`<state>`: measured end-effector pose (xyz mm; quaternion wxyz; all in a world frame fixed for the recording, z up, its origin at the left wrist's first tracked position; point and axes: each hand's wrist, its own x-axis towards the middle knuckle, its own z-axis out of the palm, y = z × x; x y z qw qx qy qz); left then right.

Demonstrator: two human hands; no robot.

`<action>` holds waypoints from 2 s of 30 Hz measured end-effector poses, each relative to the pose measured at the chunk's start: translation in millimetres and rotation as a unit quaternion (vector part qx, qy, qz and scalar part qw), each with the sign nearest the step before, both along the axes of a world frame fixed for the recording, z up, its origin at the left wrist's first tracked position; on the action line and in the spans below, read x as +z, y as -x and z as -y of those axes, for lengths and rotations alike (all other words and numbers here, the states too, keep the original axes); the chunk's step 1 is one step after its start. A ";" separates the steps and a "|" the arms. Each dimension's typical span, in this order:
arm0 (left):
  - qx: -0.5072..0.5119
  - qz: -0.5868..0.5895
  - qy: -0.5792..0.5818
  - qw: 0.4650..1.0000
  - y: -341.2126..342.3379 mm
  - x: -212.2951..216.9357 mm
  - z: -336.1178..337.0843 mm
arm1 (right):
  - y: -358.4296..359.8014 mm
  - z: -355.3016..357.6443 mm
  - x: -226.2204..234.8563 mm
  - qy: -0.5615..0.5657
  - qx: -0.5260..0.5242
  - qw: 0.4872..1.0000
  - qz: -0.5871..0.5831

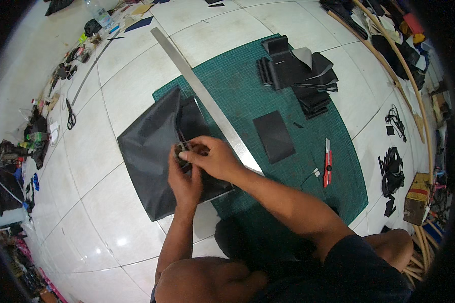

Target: The person uses a metal ruler and a utility knife to cut strips of black fabric on a green cutting mat, then stacks and organizes the cut pieces.

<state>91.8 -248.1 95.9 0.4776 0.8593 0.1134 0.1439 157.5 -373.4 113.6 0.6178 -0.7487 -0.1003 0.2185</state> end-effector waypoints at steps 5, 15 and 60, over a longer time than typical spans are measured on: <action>0.104 0.080 0.122 0.984 26.4 31.9 -88.6 | 21.8 7.1 -23.7 0.000 0.028 0.980 0.195; 0.117 -0.051 0.341 0.931 184.5 119.3 -513.5 | 59.4 48.4 -83.3 0.308 0.151 0.883 0.320; -0.208 0.063 -0.301 0.928 38.6 -54.9 -23.2 | 81.7 154.4 -29.4 0.199 -0.220 0.955 0.027</action>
